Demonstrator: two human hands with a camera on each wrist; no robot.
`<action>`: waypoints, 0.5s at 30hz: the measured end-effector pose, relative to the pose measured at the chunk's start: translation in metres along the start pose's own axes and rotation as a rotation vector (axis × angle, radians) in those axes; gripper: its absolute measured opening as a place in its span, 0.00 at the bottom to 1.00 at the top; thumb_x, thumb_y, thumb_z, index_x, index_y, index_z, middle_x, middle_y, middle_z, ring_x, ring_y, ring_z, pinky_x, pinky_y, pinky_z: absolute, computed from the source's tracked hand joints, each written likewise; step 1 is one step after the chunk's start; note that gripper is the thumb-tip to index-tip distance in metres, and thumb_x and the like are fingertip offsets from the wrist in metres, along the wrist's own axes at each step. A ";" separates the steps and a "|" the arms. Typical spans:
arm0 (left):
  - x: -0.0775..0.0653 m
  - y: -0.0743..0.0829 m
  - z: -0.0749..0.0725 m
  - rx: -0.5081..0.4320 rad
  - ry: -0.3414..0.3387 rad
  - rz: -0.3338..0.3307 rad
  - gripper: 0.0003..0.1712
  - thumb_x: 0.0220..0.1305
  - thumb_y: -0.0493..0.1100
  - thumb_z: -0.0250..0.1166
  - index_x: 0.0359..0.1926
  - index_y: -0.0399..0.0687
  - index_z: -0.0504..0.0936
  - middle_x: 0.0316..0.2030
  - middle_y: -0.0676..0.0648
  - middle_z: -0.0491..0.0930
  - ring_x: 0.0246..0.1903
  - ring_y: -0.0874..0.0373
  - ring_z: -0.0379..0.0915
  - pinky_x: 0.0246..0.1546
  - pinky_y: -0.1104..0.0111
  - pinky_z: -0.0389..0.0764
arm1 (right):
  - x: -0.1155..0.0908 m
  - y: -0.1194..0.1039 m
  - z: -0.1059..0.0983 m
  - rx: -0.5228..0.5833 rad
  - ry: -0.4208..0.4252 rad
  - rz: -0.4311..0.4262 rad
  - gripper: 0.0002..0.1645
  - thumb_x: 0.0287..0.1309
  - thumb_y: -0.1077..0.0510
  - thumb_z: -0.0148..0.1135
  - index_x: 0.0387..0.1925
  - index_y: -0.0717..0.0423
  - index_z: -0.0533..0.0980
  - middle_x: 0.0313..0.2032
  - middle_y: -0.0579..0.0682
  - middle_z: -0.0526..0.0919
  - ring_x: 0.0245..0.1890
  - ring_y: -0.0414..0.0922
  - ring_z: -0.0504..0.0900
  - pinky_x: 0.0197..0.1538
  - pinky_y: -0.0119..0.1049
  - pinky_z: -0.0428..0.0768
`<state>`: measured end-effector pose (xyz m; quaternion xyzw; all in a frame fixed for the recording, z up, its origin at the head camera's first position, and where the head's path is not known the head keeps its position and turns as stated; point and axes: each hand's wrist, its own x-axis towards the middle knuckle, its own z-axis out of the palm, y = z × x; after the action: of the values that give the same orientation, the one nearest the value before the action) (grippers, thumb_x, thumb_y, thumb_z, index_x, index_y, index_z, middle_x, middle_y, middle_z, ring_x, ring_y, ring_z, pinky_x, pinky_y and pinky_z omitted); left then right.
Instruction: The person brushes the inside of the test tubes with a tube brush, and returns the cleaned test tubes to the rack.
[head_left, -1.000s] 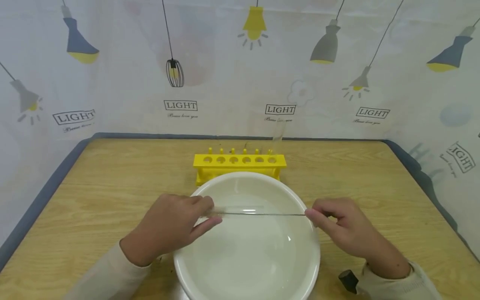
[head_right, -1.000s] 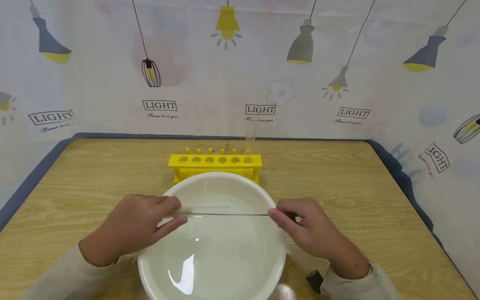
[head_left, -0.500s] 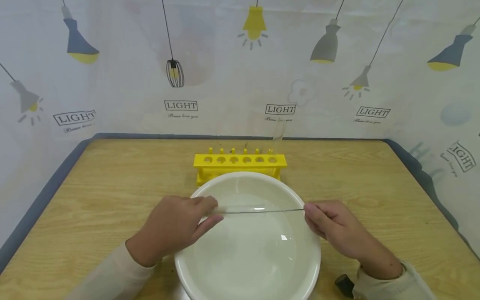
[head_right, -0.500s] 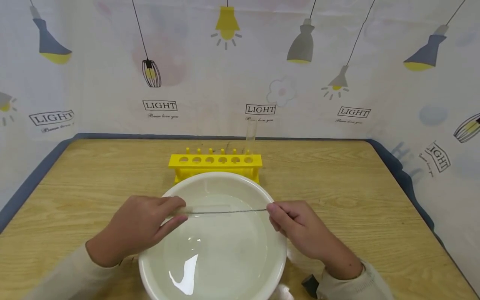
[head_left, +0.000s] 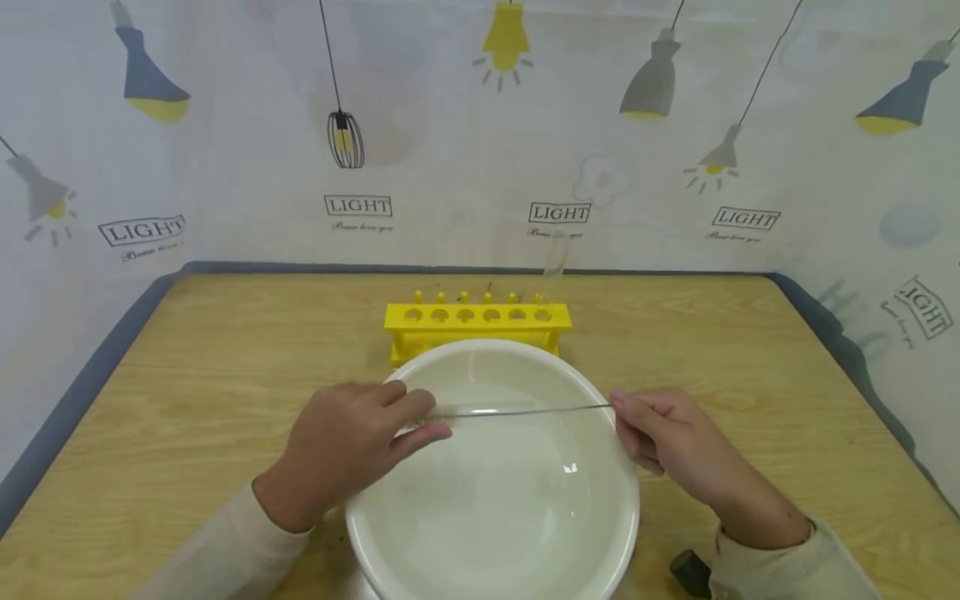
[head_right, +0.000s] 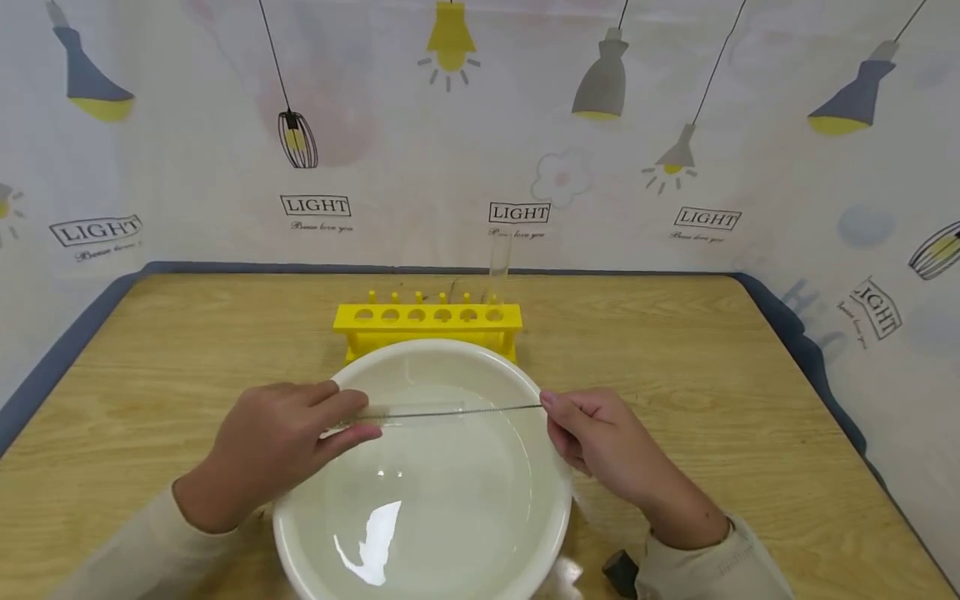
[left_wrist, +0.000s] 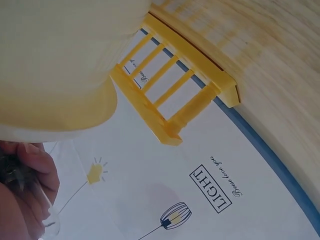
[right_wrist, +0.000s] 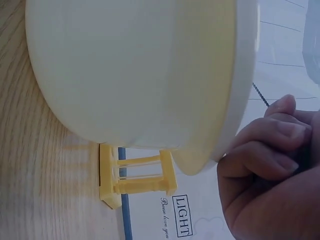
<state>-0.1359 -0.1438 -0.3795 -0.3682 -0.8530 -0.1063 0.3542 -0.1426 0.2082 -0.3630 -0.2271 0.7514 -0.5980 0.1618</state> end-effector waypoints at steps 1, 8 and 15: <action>0.000 0.000 0.000 -0.001 0.005 -0.001 0.26 0.74 0.66 0.48 0.30 0.55 0.77 0.15 0.57 0.64 0.10 0.65 0.54 0.10 0.74 0.55 | 0.000 0.000 0.000 0.003 0.002 0.006 0.30 0.80 0.57 0.39 0.17 0.64 0.65 0.15 0.56 0.56 0.10 0.51 0.52 0.13 0.35 0.56; -0.001 -0.003 -0.002 -0.006 0.003 -0.004 0.27 0.74 0.66 0.49 0.29 0.53 0.77 0.14 0.56 0.64 0.10 0.65 0.55 0.10 0.75 0.56 | 0.001 0.000 0.000 -0.015 0.022 0.015 0.30 0.80 0.57 0.40 0.17 0.64 0.65 0.14 0.56 0.56 0.10 0.51 0.52 0.13 0.35 0.57; -0.001 -0.005 -0.002 -0.015 -0.023 -0.016 0.26 0.73 0.66 0.51 0.29 0.53 0.75 0.14 0.56 0.63 0.10 0.65 0.53 0.11 0.76 0.53 | 0.001 0.000 -0.001 0.001 0.052 0.011 0.31 0.79 0.57 0.41 0.16 0.64 0.64 0.13 0.56 0.55 0.10 0.51 0.51 0.12 0.36 0.55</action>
<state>-0.1379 -0.1488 -0.3779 -0.3653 -0.8591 -0.1113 0.3407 -0.1441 0.2079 -0.3626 -0.2073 0.7564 -0.6029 0.1459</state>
